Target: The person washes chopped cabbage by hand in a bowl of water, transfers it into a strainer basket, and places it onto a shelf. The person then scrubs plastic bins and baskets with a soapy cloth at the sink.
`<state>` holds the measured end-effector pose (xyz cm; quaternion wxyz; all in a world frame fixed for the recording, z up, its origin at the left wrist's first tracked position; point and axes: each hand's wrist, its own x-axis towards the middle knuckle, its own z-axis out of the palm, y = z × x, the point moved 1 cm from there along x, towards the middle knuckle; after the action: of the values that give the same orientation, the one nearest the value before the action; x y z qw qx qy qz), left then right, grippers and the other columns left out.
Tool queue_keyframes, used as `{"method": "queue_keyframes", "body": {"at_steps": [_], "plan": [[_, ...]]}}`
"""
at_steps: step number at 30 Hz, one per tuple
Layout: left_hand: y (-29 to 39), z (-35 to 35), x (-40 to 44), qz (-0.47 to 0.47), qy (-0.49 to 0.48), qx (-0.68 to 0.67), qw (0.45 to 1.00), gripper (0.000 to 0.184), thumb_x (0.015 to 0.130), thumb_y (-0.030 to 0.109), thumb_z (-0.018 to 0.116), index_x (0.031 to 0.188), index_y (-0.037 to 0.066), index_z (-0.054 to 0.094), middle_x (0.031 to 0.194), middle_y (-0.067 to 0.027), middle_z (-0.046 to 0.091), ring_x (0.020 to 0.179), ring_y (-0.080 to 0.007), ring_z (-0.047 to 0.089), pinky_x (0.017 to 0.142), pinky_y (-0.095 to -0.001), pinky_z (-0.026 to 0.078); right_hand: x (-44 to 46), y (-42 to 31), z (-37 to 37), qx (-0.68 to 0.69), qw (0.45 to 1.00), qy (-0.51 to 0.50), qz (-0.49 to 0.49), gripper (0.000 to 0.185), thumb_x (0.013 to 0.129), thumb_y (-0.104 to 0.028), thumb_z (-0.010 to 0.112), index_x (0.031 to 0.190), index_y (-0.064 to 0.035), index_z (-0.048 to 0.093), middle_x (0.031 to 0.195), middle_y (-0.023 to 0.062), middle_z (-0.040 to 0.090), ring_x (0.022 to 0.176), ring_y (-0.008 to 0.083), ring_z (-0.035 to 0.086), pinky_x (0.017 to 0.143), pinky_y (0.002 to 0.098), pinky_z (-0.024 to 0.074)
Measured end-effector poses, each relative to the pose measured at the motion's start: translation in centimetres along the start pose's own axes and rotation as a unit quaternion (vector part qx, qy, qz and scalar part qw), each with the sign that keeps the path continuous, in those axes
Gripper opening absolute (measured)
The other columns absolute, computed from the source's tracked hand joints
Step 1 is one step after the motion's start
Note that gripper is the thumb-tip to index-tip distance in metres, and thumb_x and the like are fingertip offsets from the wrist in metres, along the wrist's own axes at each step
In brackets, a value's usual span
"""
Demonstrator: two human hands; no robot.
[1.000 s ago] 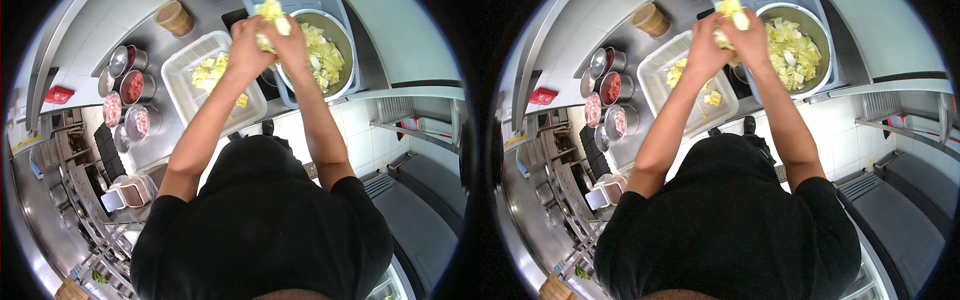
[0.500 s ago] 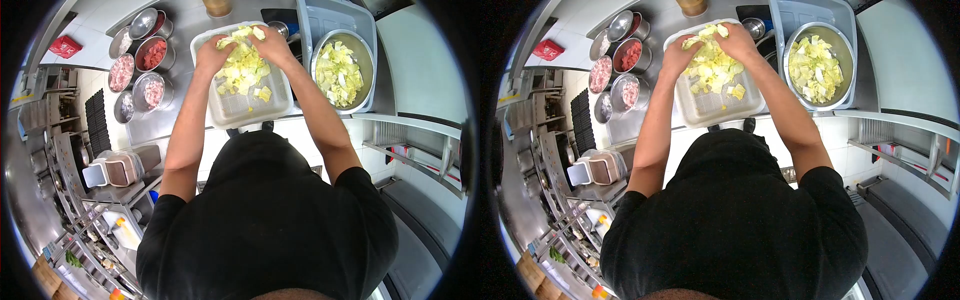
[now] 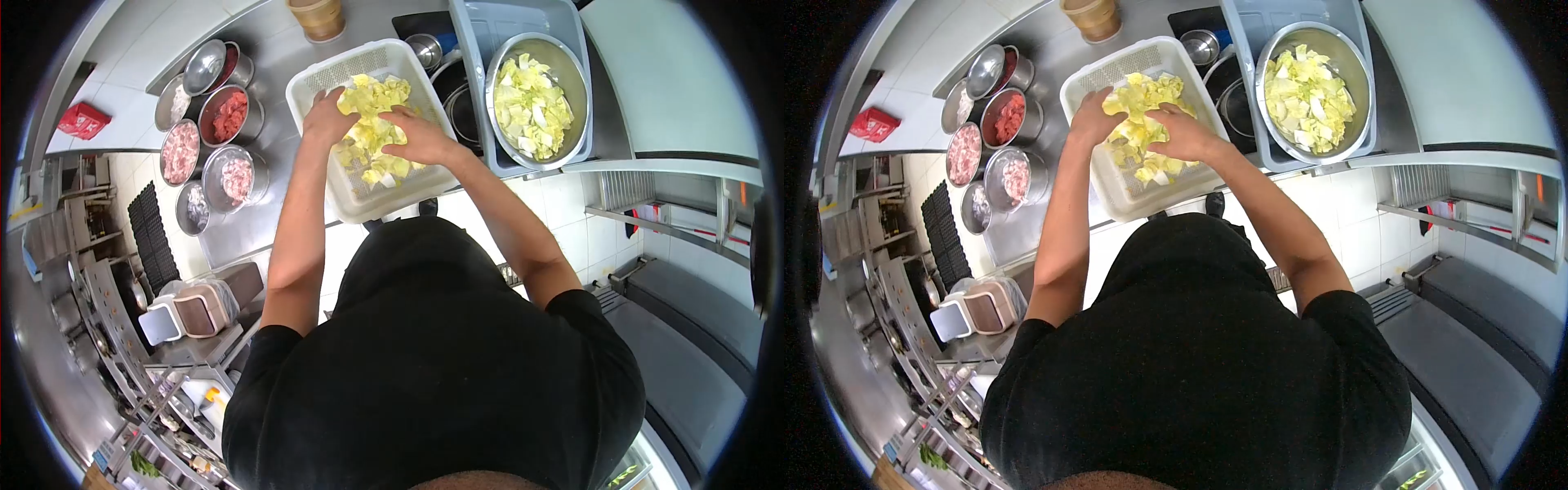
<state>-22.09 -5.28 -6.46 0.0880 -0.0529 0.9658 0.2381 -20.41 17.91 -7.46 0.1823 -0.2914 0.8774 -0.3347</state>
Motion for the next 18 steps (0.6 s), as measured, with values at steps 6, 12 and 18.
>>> {"method": "queue_keyframes", "body": {"at_steps": [6,12,18], "plan": [[4.7,-0.6,-0.9,0.054,0.003,-0.051,0.997,0.063,0.085,0.038,0.074,0.139,0.009,0.059,0.14,-0.0207,0.059,0.118,-0.0313,0.063,0.101,-0.0408,0.051,-4.3,2.0,-6.7,0.091,0.967,0.217,0.096,0.047,0.087,-0.033,0.074,0.123,-0.0033,0.065,0.127,0.0203,0.062,0.121,0.0374,0.058,0.105,0.0431,0.0468],[14.8,0.8,-1.8,0.183,-0.04,-0.17,0.967,0.055,0.087,0.032,0.078,0.132,0.004,0.063,0.114,-0.0166,0.07,0.081,-0.023,0.071,0.077,-0.0354,0.057,-12.6,16.5,-13.8,-0.148,0.86,0.388,0.298,0.059,0.083,-0.041,0.075,0.132,-0.0093,0.063,0.141,0.0262,0.053,0.125,0.0425,0.056,0.106,0.0459,0.0476],[27.9,8.3,0.5,0.314,-0.098,-0.06,0.942,0.078,0.083,0.047,0.077,0.14,0.0,0.054,0.123,-0.0224,0.066,0.103,-0.0317,0.069,0.089,-0.0401,0.055,-14.0,27.9,-18.1,-0.213,0.872,0.249,0.364,0.086,0.079,-0.06,0.073,0.149,-0.0166,0.05,0.154,0.0262,0.039,0.136,0.048,0.045,0.111,0.0497,0.0428]]}}
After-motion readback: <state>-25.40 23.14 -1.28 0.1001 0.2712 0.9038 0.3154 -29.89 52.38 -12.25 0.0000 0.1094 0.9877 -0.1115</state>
